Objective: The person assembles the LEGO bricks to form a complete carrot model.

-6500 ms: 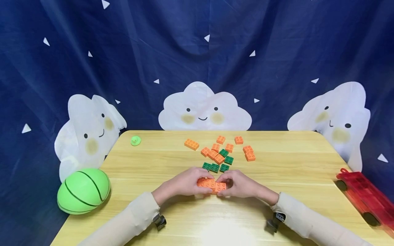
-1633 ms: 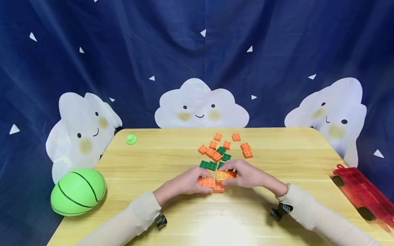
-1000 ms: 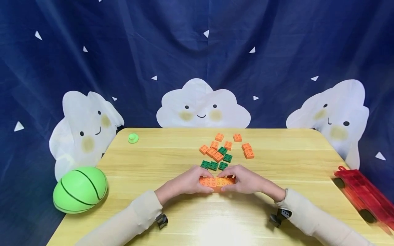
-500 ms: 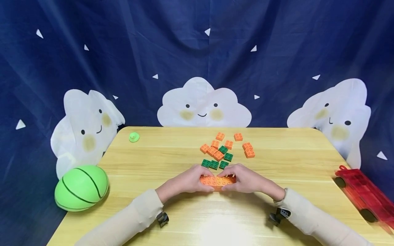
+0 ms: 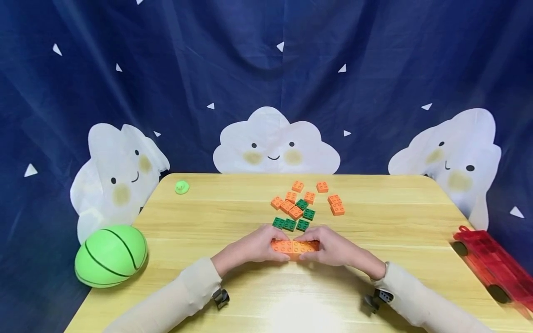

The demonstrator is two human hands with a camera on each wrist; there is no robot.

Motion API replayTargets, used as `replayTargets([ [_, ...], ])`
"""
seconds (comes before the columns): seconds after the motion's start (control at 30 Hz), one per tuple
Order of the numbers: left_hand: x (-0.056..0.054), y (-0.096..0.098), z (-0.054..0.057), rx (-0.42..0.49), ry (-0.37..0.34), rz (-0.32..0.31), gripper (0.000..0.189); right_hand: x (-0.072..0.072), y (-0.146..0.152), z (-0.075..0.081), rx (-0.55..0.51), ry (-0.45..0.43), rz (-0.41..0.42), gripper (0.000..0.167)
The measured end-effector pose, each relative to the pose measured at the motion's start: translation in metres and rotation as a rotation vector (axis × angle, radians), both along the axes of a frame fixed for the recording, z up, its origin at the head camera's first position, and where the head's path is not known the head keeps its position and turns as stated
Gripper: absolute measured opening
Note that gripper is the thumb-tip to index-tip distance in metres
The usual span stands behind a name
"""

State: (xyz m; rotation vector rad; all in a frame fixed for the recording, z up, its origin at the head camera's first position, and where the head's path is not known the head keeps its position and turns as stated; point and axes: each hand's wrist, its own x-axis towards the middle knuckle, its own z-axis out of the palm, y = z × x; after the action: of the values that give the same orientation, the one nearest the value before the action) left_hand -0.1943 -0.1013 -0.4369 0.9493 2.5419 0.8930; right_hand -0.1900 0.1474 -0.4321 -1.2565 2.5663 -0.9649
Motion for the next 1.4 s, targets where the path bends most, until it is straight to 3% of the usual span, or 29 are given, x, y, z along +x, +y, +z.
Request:
replayTargets([
  [0.2,-0.001,0.000,-0.001,0.007,0.010,-0.008,0.028,0.007,0.000,-0.001,-0.004,0.112,-0.019,0.037],
  [0.4,-0.001,0.000,-0.002,0.019,0.000,-0.004,0.024,0.007,-0.002,-0.007,-0.063,0.255,0.065,0.028],
  [0.63,0.003,0.003,-0.002,0.002,0.014,-0.010,0.020,0.003,-0.006,-0.013,-0.112,0.213,0.108,0.017],
  [0.73,0.000,0.001,0.008,-0.047,0.022,-0.027,0.037,0.004,-0.008,-0.012,-0.102,0.198,0.096,0.017],
  [0.8,-0.007,-0.003,0.019,-0.056,0.018,-0.017,0.048,0.003,-0.009,-0.011,-0.095,0.191,0.090,0.017],
  [0.87,-0.019,-0.009,0.030,-0.072,0.057,0.017,0.054,0.003,-0.011,-0.010,-0.093,0.186,0.086,0.018],
  [1.0,-0.051,-0.017,0.038,-0.123,0.173,0.123,0.045,0.001,-0.011,-0.008,-0.084,0.166,0.073,0.018],
  [1.1,-0.071,-0.016,0.034,-0.171,0.196,0.139,0.049,0.002,-0.009,-0.008,-0.073,0.157,0.066,0.017],
  [1.2,-0.084,-0.013,0.025,-0.205,0.202,0.102,0.052,0.002,-0.008,-0.009,-0.072,0.167,0.065,0.017],
  [1.4,-0.093,-0.014,0.011,-0.285,0.253,0.074,0.047,0.002,-0.011,-0.008,-0.069,0.190,0.073,0.017],
])
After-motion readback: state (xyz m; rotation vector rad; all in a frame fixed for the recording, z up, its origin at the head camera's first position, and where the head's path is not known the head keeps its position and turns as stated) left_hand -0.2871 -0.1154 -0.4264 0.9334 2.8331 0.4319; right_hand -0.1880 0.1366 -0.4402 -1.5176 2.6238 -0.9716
